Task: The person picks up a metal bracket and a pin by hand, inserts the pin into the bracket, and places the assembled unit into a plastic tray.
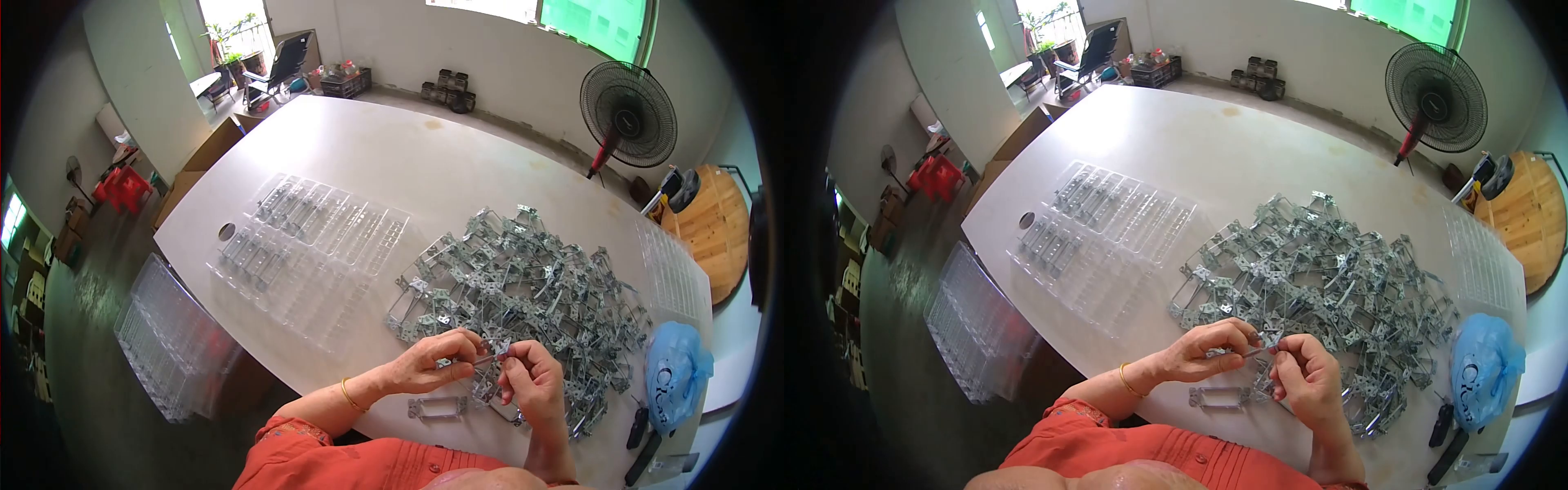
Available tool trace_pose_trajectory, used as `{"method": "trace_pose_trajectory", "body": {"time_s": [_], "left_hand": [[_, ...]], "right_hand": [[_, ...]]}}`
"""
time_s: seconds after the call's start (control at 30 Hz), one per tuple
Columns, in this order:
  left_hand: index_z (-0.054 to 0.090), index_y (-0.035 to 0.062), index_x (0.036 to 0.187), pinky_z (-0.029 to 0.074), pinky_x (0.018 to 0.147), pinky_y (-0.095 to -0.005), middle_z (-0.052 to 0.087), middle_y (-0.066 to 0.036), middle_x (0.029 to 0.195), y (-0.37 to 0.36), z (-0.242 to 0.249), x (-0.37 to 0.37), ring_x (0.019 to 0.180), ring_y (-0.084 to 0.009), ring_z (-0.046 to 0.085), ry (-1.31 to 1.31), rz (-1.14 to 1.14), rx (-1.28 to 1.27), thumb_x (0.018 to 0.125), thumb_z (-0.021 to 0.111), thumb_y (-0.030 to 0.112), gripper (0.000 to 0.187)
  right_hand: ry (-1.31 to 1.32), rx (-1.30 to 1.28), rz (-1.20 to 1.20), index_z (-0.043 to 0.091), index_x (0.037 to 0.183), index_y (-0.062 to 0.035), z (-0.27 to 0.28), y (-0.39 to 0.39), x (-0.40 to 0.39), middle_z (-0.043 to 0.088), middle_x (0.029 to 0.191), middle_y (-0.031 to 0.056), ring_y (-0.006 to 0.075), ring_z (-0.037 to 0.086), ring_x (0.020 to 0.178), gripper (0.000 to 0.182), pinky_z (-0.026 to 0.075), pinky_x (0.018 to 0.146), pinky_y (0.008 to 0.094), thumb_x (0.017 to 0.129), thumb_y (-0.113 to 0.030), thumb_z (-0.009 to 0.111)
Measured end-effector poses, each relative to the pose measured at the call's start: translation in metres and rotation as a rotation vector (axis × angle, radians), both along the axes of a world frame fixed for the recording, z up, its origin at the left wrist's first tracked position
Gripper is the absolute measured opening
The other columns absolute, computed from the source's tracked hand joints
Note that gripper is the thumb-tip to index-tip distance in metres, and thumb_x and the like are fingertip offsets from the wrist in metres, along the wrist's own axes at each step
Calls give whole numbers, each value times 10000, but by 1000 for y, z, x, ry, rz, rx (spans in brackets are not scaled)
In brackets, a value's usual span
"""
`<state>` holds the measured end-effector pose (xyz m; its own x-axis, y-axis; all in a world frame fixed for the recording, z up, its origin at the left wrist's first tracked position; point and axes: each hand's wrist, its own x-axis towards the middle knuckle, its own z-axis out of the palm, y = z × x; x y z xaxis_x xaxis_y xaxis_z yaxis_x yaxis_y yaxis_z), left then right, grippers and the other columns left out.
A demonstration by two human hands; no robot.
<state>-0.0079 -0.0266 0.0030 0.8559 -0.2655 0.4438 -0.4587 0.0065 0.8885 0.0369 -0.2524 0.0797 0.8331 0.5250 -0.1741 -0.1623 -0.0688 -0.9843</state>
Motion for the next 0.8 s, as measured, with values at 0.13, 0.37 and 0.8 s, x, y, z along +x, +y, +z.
{"method": "trace_pose_trajectory", "body": {"time_s": [0.13,0.37,0.8], "left_hand": [[492,31,1284,517,918,-352,586,-122,1275,-1,-15,-4,1082,-201,642,209,-75,-314,1010,659,107,330],[274,45,1552,521,950,-363,584,-105,1288,0,5,-5,1167,-214,640,317,-52,-460,1003,671,114,681],[398,99,1462,462,1119,-379,518,-110,1423,2,-9,6,1399,-235,468,58,-120,-570,944,684,-34,607]], "right_hand": [[-40,-58,25,598,1054,11,-1,-2,3,653,794,40,59,585,606,79,470,528,215,1021,-53,566],[-49,-19,-8,539,1077,-19,-18,8,3,686,888,52,76,636,751,86,509,647,224,1026,-71,586],[0,178,30,502,1103,-27,-46,22,2,685,1074,113,183,695,943,151,587,792,324,1042,-117,606]]}}
